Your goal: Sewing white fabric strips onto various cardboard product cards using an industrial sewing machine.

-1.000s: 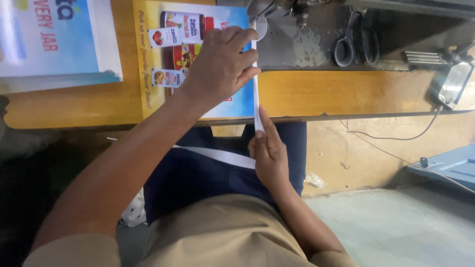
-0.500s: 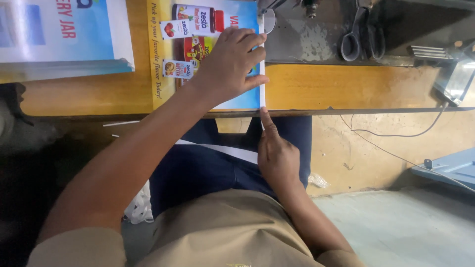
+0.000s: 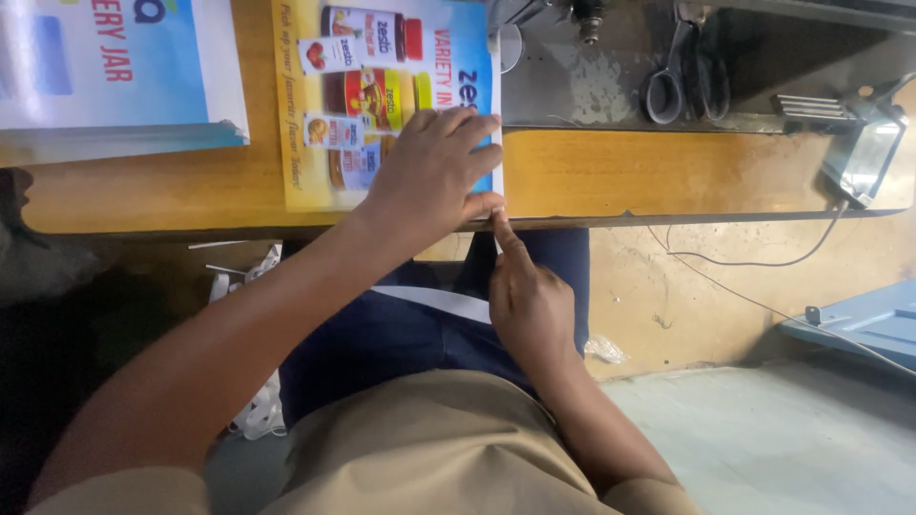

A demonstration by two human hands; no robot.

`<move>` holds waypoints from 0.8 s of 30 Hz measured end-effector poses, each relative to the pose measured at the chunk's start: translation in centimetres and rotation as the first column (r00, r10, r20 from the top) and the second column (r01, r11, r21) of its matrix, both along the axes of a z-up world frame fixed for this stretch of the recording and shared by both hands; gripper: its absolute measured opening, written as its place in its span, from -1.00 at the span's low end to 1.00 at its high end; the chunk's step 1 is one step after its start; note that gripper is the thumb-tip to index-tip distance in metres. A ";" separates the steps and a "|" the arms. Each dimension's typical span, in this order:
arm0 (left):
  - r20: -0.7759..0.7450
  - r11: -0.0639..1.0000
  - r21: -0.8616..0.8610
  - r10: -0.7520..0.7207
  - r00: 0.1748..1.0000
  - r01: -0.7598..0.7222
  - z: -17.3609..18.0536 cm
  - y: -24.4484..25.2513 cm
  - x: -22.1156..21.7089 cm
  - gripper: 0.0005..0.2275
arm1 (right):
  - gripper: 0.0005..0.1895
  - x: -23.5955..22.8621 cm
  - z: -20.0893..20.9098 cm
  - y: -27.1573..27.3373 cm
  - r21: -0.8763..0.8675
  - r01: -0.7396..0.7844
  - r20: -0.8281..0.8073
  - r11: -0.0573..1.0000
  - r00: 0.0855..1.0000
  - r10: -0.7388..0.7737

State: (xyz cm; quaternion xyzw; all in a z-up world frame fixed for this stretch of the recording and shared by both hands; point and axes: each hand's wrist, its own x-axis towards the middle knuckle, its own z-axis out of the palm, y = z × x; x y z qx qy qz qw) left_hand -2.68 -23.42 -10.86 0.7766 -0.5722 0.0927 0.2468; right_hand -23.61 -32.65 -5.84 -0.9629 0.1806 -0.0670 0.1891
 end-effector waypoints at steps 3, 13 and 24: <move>0.000 1.000 0.006 0.001 1.000 -0.001 0.7 -0.3 1.1 -0.55 | -0.44 0.9 -0.2 -0.5 -0.014 0.007 0.029 1.000 1.000 -0.006; 0.128 0.992 0.124 -0.037 0.991 0.021 2.5 -1.0 3.7 -0.76 | -0.49 5.8 0.5 -2.8 0.037 -0.038 -0.026 0.999 0.999 0.039; 0.052 0.991 0.097 -0.096 0.994 0.090 2.0 -0.6 5.6 -0.72 | -0.48 10.6 0.6 -4.7 0.065 0.014 -0.160 0.998 0.987 -0.004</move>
